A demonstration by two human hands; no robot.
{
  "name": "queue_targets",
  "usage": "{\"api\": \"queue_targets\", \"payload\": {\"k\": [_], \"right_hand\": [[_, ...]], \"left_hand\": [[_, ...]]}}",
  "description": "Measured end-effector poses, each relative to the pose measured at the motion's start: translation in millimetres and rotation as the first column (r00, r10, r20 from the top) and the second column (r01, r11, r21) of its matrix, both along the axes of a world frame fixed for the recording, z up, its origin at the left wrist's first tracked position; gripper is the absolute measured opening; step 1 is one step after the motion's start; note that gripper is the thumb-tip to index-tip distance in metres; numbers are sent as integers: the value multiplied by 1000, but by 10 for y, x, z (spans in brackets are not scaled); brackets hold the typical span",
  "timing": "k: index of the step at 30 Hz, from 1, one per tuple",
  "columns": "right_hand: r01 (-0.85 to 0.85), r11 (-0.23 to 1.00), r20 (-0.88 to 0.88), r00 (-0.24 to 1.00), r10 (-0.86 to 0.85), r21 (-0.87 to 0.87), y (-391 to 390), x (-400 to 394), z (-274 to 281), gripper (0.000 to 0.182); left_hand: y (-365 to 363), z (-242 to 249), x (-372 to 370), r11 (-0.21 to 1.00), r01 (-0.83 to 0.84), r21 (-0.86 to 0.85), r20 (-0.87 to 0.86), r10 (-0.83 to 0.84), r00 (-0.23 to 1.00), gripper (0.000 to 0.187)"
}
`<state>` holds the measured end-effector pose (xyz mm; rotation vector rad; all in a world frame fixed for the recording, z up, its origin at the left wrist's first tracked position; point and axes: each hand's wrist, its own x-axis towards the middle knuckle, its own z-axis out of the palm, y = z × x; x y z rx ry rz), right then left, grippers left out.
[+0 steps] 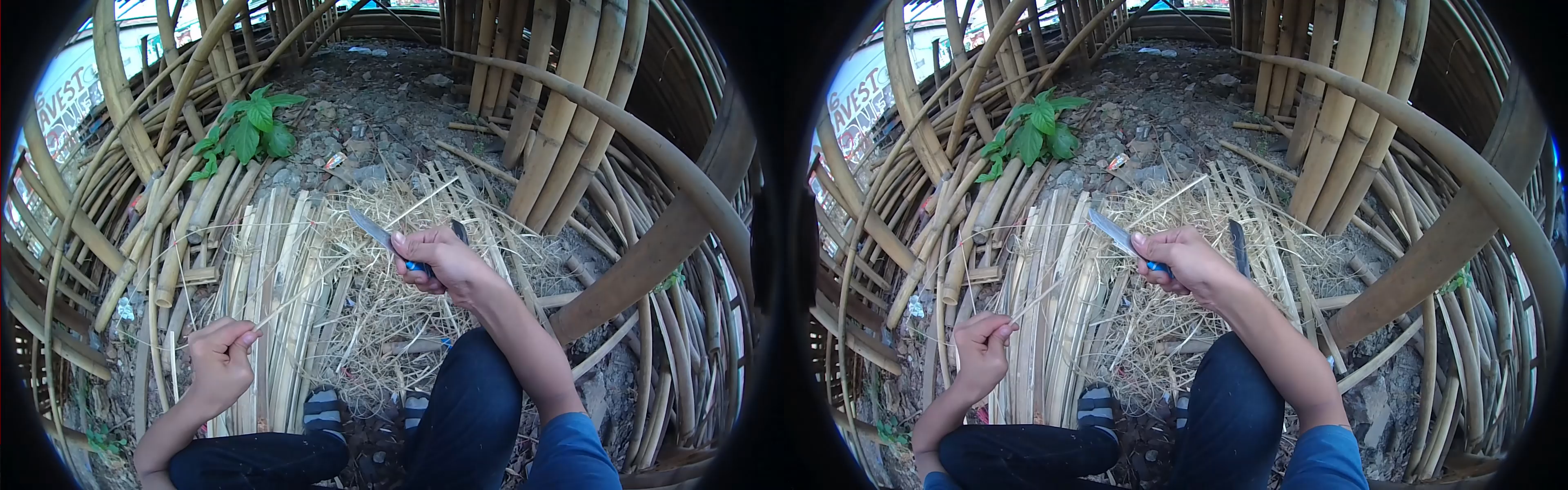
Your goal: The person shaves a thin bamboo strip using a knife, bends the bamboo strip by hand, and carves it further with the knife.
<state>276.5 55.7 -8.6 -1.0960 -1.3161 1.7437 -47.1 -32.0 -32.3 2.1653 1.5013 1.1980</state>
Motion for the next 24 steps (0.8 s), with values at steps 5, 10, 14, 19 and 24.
{"api": "queue_targets", "payload": {"k": [5,10,14,19,24], "right_hand": [[60,998,-8,998,-60,-37,65,49,-48,42],[47,998,-30,998,-48,-45,84,78,-75,41],[33,999,4,999,-33,-29,17,-10,-17,40],[76,996,-28,997,-77,-46,83,87,-68,39],[62,997,-42,997,-64,-43,72,70,-32,40]], "left_hand": [[3,-13,-3,1000,-9,25,-9,9,1000,8],[1,20,7,1000,-1,-2,8,1,1000,8],[4,-2,30,999,1,-37,20,0,1000,8],[-8,8,3,998,-12,-55,28,14,1000,9],[5,9,15,999,-18,-30,31,19,999,8]]}}
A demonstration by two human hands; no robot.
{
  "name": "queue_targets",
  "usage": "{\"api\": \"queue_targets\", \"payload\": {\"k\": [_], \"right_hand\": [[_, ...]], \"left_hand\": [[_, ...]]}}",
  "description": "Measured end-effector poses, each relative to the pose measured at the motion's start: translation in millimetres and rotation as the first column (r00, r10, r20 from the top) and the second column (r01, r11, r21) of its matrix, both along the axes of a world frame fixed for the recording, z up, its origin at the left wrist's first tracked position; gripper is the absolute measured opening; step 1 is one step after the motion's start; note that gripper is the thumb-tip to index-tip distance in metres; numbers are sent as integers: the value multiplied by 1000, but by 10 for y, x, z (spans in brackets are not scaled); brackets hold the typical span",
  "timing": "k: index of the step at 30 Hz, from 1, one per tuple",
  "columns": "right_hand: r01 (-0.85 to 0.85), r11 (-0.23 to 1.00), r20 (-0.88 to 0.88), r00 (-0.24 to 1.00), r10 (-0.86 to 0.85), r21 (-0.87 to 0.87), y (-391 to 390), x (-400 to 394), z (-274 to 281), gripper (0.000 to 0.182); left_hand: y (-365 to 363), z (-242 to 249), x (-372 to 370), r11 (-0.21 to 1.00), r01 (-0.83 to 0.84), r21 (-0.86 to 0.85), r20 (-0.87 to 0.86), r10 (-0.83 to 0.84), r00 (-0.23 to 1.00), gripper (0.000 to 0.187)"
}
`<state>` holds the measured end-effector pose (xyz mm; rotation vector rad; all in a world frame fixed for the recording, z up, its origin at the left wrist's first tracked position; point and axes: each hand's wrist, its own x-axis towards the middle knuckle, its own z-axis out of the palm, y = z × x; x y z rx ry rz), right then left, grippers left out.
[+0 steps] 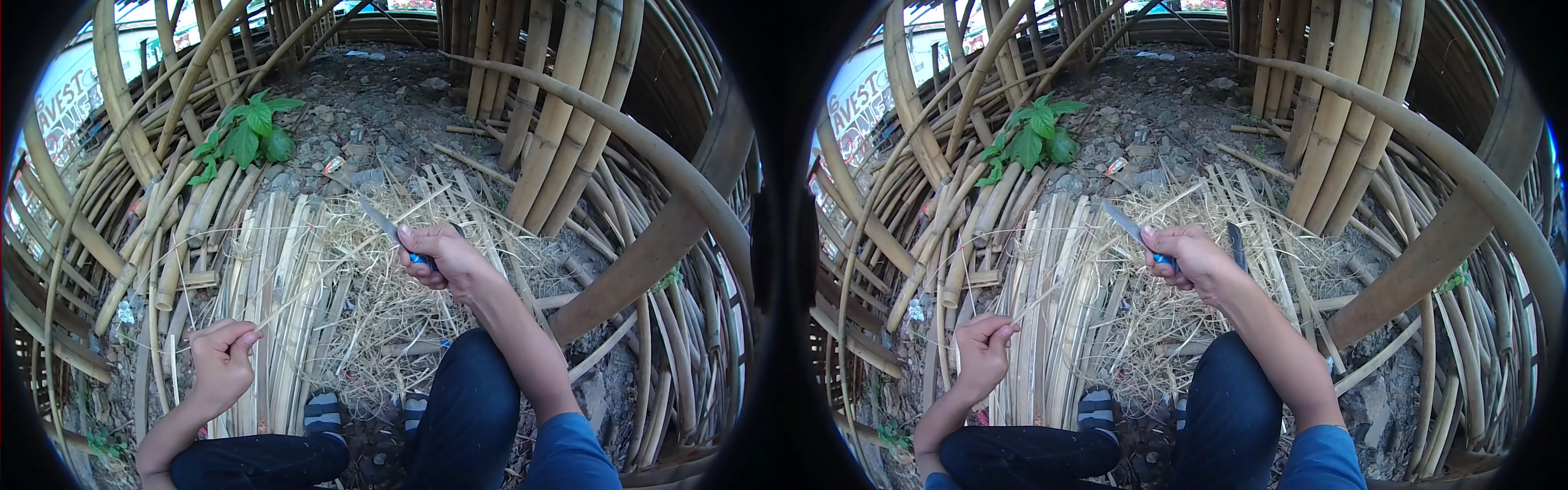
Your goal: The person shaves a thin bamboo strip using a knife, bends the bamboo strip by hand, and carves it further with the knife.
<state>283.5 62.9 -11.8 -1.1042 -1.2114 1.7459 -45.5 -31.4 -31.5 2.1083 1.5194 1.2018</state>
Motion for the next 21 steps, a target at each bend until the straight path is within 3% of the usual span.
{"api": "queue_targets", "payload": {"k": [3,4,7,11,15,16,21], "right_hand": [[62,998,34,998,-62,-15,36,56,-57,41],[-20,1000,27,999,21,-11,-2,24,-34,41],[-51,999,63,997,50,10,-67,-81,43,41],[32,999,6,999,-32,-27,51,36,-77,41],[-13,1000,26,1000,13,10,-25,-50,23,41],[57,998,-12,998,-58,-18,47,27,-22,40],[-17,1000,30,999,17,-4,-13,-58,11,40]], "left_hand": [[-10,13,-15,999,1,43,-30,1,1000,8],[-4,15,-10,999,2,40,-30,0,1000,8],[2,17,20,999,2,36,-8,-2,1000,7],[-3,-1,-19,1000,-16,11,5,16,1000,7],[7,6,-32,1000,-8,5,18,8,1000,8],[7,11,-42,1000,-10,7,16,10,1000,8],[17,-10,-9,1000,-2,-2,12,2,1000,8]]}}
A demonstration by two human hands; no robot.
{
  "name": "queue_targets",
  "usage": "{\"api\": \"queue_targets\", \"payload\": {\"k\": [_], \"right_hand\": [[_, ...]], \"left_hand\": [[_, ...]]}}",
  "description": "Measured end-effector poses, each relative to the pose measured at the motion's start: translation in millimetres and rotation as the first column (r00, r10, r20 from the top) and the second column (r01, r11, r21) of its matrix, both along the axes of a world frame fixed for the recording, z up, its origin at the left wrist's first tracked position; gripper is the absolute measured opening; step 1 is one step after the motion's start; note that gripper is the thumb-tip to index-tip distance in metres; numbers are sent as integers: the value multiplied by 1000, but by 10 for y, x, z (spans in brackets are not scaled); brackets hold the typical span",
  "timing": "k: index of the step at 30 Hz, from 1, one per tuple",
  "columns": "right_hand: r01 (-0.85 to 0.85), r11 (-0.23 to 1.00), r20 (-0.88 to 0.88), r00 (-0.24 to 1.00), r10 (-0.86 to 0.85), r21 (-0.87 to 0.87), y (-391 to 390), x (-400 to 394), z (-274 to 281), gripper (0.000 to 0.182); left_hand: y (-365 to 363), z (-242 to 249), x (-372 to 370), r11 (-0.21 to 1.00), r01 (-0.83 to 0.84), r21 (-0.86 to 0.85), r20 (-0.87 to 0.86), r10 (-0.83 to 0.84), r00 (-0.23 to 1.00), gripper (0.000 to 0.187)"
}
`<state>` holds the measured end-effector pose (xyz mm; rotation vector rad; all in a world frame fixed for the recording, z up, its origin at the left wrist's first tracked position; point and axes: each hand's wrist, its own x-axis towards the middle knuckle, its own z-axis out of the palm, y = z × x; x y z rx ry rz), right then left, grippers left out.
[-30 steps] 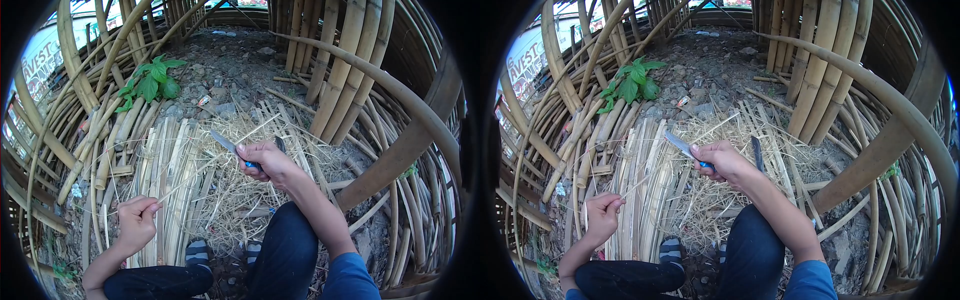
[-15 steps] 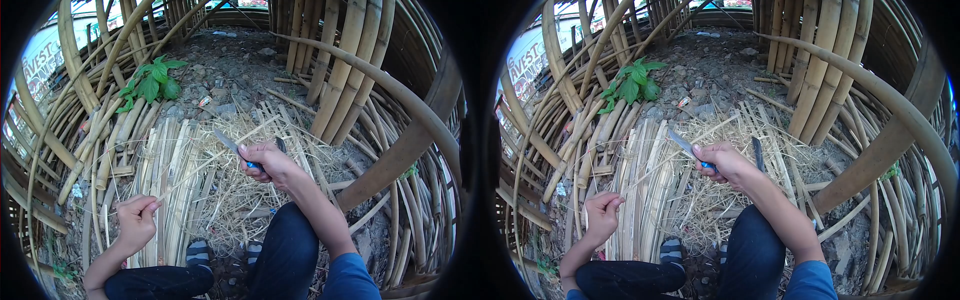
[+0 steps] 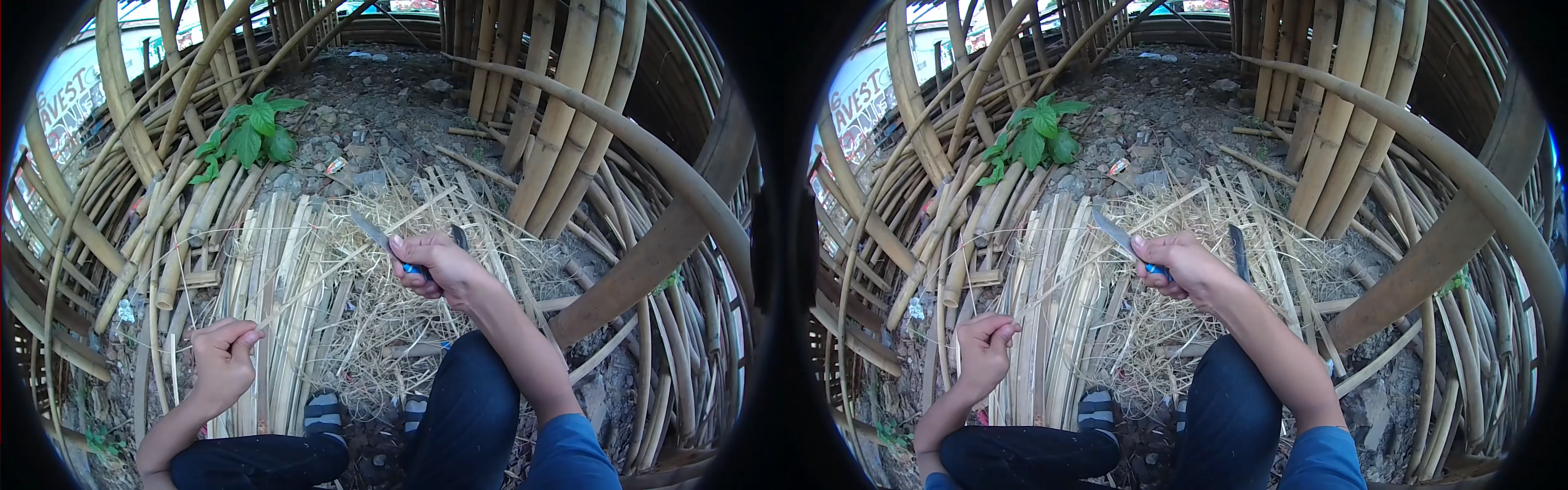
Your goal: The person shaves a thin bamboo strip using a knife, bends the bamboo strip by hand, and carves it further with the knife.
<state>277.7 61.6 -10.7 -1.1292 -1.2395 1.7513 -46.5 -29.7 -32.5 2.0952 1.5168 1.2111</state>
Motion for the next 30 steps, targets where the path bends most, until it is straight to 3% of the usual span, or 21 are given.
{"api": "queue_targets", "payload": {"k": [2,4,7,9,13,18,21,25,27,30], "right_hand": [[-17,1000,-9,1000,17,-5,-6,-6,11,40],[149,989,-13,989,-149,-11,106,194,-22,40],[165,986,26,986,-164,-26,99,178,-33,40],[-10,1000,10,1000,10,18,-4,54,14,40],[169,986,-38,985,-170,-13,119,232,-2,40],[67,998,-32,997,-67,20,61,197,-19,39],[236,971,-12,972,-236,19,137,302,-24,41],[102,995,-24,995,-102,5,79,268,-13,40],[159,987,-25,987,-159,4,154,338,-89,40],[220,975,1,976,-220,34,159,399,-91,41]], "left_hand": [[-2,5,1,1000,-1,11,9,1,1000,8],[-5,24,-37,1000,-7,30,14,7,1000,8],[-13,30,-50,1000,-18,19,-27,19,999,8],[0,12,-4,1000,-18,-1,12,18,1000,8],[9,41,-45,1000,-27,4,10,27,1000,9],[25,0,-91,999,-35,-22,63,36,997,9],[5,39,-91,999,-40,8,59,39,997,9],[34,-29,-166,999,-42,-4,50,42,998,9],[33,-34,-178,998,-59,-29,116,62,991,9],[23,-72,-225,996,-81,-41,75,84,994,8]]}}
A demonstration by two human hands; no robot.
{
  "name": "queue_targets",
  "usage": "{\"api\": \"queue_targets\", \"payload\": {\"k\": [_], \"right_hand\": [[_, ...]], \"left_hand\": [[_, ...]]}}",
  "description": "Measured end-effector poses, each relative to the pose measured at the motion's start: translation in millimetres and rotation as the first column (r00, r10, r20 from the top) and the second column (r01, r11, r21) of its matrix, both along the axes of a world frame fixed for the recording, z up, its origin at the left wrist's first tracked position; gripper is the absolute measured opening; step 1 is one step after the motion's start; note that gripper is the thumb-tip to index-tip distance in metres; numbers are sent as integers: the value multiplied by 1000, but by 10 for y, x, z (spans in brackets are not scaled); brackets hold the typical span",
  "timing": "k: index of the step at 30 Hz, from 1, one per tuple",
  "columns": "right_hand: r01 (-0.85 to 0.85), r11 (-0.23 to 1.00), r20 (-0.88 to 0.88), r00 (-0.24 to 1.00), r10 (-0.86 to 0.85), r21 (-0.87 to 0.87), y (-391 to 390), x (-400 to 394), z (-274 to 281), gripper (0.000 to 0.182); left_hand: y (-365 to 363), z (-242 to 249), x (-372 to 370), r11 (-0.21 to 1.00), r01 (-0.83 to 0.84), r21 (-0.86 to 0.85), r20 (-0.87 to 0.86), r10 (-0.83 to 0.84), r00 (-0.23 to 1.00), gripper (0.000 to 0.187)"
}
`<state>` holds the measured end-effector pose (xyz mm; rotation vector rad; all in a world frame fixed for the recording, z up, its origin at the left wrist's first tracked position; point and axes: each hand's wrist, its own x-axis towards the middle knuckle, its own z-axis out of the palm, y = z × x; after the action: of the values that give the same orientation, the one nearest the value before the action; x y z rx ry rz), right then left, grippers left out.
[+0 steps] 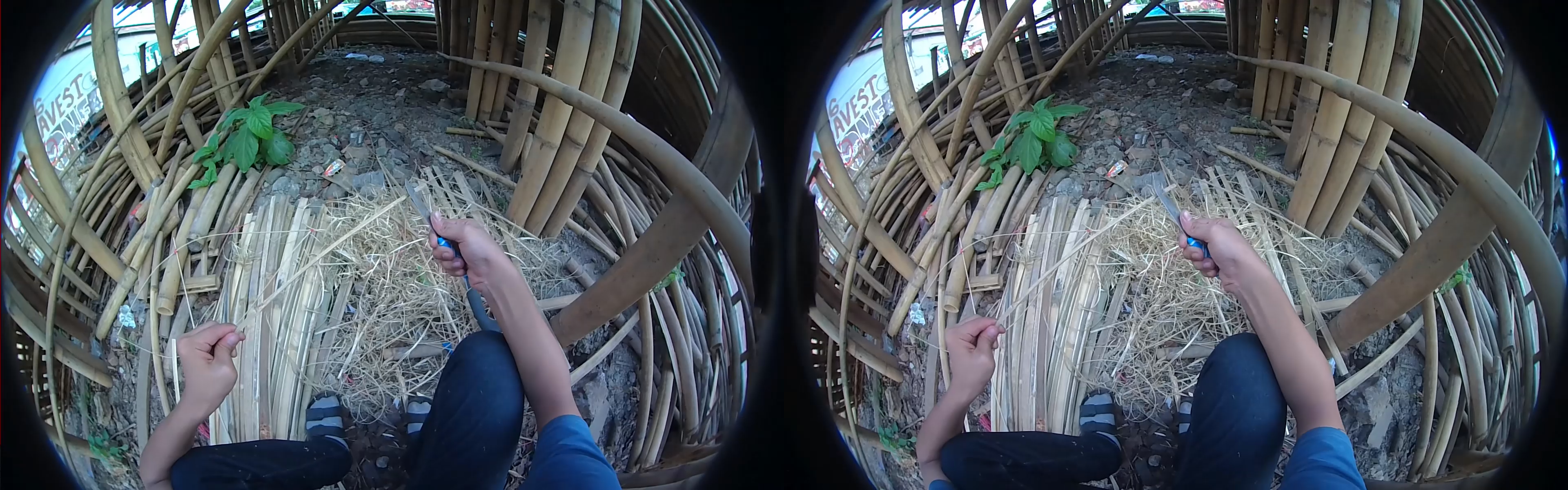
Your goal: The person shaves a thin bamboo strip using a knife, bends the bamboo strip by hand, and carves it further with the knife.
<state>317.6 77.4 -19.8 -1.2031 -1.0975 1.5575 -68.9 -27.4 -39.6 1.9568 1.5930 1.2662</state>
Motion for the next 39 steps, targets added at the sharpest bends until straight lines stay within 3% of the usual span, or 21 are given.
{"api": "queue_targets", "payload": {"k": [2,4,7,9,12,14,16,17,18,19,20,22,23,25,29,30,32,34,38,39], "right_hand": [[-117,993,-29,993,116,-15,-72,-55,36,41],[-102,994,3,995,103,-29,-66,-34,31,41],[102,983,-82,990,-115,-155,154,176,-193,39],[174,973,-122,973,-193,-154,201,238,-266,38],[284,950,-155,941,-302,-128,206,235,-306,39],[416,898,-117,908,-402,142,168,154,-242,42],[395,903,-129,917,-377,167,179,123,-233,39],[398,811,-35,904,-425,430,165,42,-234,42],[336,670,42,876,-480,662,153,-48,-223,48],[284,638,171,814,-555,716,120,-65,-173,52],[262,663,182,833,-522,701,85,-76,-169,52],[-10,621,440,714,-544,784,70,-85,-169,43],[-32,631,446,734,-511,776,71,-80,-178,43],[-297,515,580,582,-570,804,86,-26,-206,29],[-356,469,585,574,-573,808,159,95,-331,20],[-294,491,566,550,-615,820,139,93,-299,17],[-231,505,542,531,-651,832,169,141,-307,14],[16,479,389,561,-731,878,250,272,-352,12],[139,513,360,560,-746,847,331,450,-462,13],[132,559,436,492,-754,818,301,442,-429,14]], "left_hand": [[9,-44,-32,1000,-2,2,6,2,1000,8],[2,-60,-49,1000,2,-9,8,-2,1000,8],[7,-69,-96,1000,-21,21,-76,22,997,9],[42,-161,-176,996,-77,-41,53,79,995,9],[64,-194,-201,990,-112,-80,103,120,987,10],[78,-191,-169,989,-92,-119,91,103,991,11],[85,-156,-103,983,-78,-169,83,93,992,12],[94,-117,-71,974,-26,-225,31,33,999,12],[93,-82,-51,958,17,-285,-15,-22,1000,13],[101,-82,-45,960,48,-277,-83,-73,994,12],[100,-73,-35,955,14,-298,-83,-40,996,12],[106,-49,-12,970,148,-191,-192,-185,964,11],[102,-47,-4,973,111,-204,-191,-151,970,11],[118,-31,23,981,145,-127,-155,-164,974,10],[158,-11,27,976,181,-116,-125,-196,973,10],[167,11,24,979,169,-116,-128,-184,975,10],[186,58,8,978,202,55,-285,-179,942,13],[179,65,-81,986,165,28,-303,-149,941,19],[213,51,-238,984,81,159,-403,-10,915,22],[223,44,-277,974,83,209,-426,14,904,20]]}}
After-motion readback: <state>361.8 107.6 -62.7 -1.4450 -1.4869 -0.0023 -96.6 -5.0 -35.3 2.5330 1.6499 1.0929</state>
